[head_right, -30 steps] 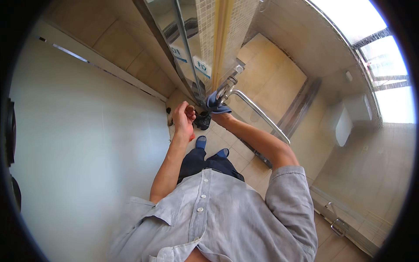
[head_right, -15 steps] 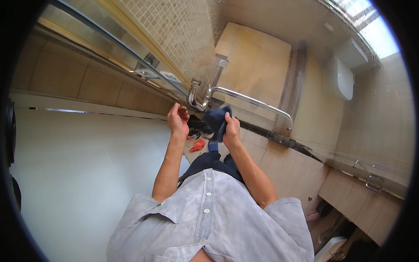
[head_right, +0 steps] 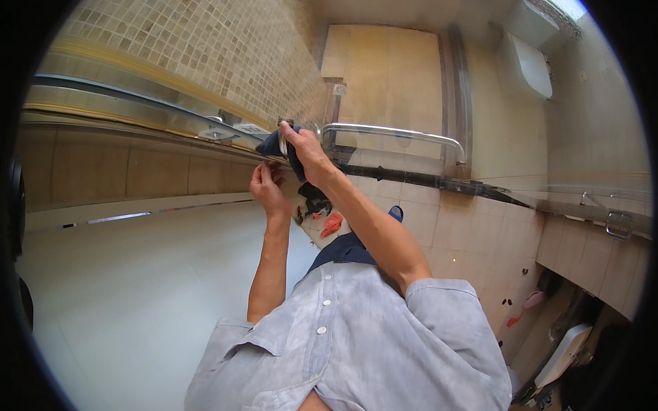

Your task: The person cleans a glass shower door using a dark cloth. They wet the cloth at the sink, wring it out, and wipe the glass surface in broad strokes, then return to the sink to rinse and wring the cloth again before resuming wiping.

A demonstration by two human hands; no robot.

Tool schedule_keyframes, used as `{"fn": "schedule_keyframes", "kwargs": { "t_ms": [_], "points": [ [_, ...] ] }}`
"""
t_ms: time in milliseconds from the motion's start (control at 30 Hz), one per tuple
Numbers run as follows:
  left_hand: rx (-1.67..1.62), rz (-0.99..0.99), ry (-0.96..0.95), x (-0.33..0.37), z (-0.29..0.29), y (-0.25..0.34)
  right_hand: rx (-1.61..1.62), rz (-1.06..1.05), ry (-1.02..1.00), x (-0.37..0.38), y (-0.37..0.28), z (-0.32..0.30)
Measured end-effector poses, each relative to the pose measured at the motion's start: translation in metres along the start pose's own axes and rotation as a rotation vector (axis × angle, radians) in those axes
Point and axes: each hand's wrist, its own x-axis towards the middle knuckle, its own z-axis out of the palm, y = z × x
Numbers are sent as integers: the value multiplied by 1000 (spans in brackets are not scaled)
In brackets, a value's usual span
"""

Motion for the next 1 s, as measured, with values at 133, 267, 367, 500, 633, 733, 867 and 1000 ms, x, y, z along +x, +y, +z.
{"fn": "schedule_keyframes", "kwargs": {
  "t_ms": [133,267,367,500,633,733,867,1000],
  "points": [
    [22,-34,-55,-6,-5,-5,-162,34,-340,-1,-23,-8],
    [30,-24,-64,-11,0,0,-661,-47,-219,-1,-26,-11],
    [64,87,-56,-10,1,7,-876,-471,144,-10,10,3],
    [93,203,-142,4,2,15,-1109,-847,463,-45,29,35],
    [262,240,-180,23,3,21,-1172,-894,481,-41,53,29],
    [415,317,-230,26,-2,24,-1163,-1022,514,-37,76,18],
    [564,922,-355,14,15,48,-990,-982,536,-12,119,-11],
    [569,1290,-612,15,48,68,-1128,-844,412,-1,151,-68]
  ]
}}
